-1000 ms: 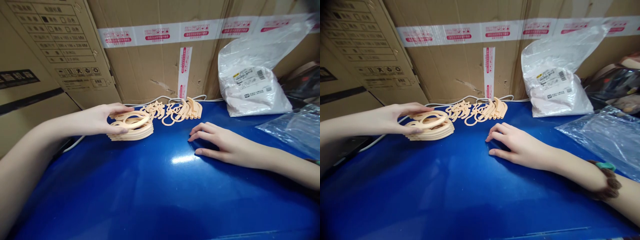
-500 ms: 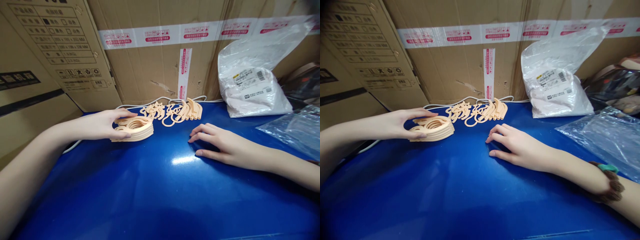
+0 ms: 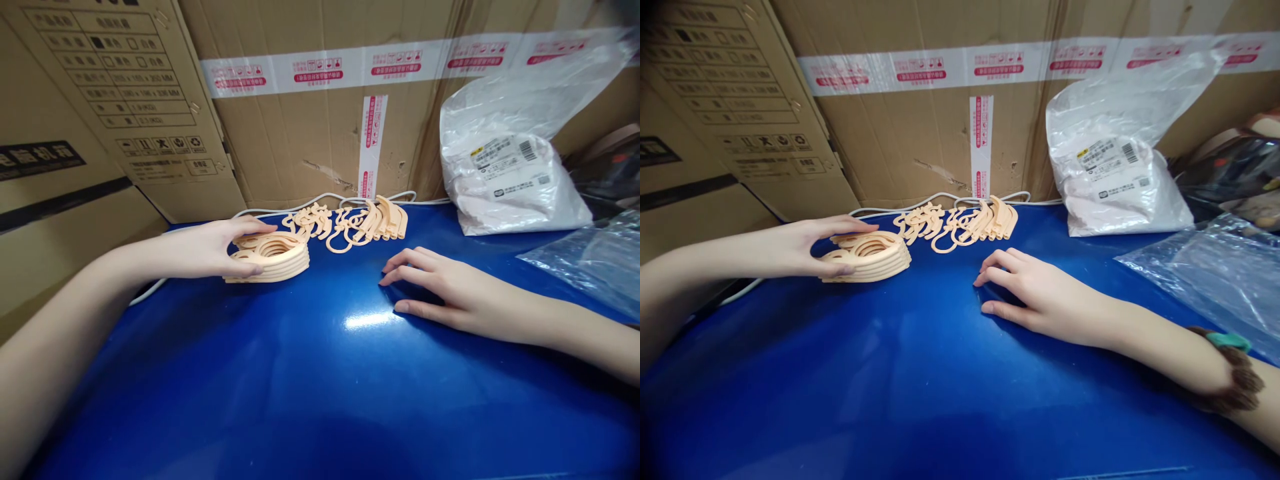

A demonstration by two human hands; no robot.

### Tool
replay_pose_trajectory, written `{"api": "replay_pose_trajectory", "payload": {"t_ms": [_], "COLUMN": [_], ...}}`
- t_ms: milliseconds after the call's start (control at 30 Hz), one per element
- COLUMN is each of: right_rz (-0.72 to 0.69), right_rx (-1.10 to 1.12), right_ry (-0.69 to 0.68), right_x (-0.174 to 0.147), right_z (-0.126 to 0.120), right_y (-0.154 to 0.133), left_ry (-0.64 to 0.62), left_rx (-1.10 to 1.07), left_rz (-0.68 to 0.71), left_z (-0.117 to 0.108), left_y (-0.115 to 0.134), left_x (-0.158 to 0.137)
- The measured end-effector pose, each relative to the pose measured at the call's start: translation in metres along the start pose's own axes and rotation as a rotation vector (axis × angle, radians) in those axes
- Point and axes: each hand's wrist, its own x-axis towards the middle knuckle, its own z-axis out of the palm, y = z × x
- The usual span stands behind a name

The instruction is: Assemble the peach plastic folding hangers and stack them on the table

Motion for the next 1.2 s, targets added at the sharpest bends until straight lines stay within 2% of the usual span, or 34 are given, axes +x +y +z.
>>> {"api": "replay_pose_trajectory", "payload": {"t_ms": [133, 233, 300, 467, 800, 1200], "right_rz": [-0.001, -0.002, 0.0, 0.002, -0.001, -0.006], "right_rx": [-0.009, -0.019, -0.019, -0.015, -0.024, -0.02], "right_ry": [-0.006, -0.015, -0.017, -0.012, -0.015, -0.018], "right_x": [0.0, 0.0, 0.0, 0.0, 0.0, -0.001], "right_z": [0.0, 0.0, 0.0, 0.0, 0.0, -0.001], "right_y": [0.001, 0.0, 0.0, 0.0, 0.0, 0.0], "left_ry": [0.03, 0.157, 0.203, 0.094, 0.078, 0.06], "left_rx": [-0.048, -0.105, -0.064, 0.125, 0.032, 0.074], "left_rz": [0.023, 0.026, 0.007, -0.038, 0.0, -0.005], "left_z": [-0.005, -0.01, -0.012, -0.009, -0.008, -0.008], "left_y": [-0.004, -0.017, -0.03, -0.051, -0.041, -0.035], "left_x": [-0.001, 0.0, 0.002, 0.007, 0.008, 0.009]}}
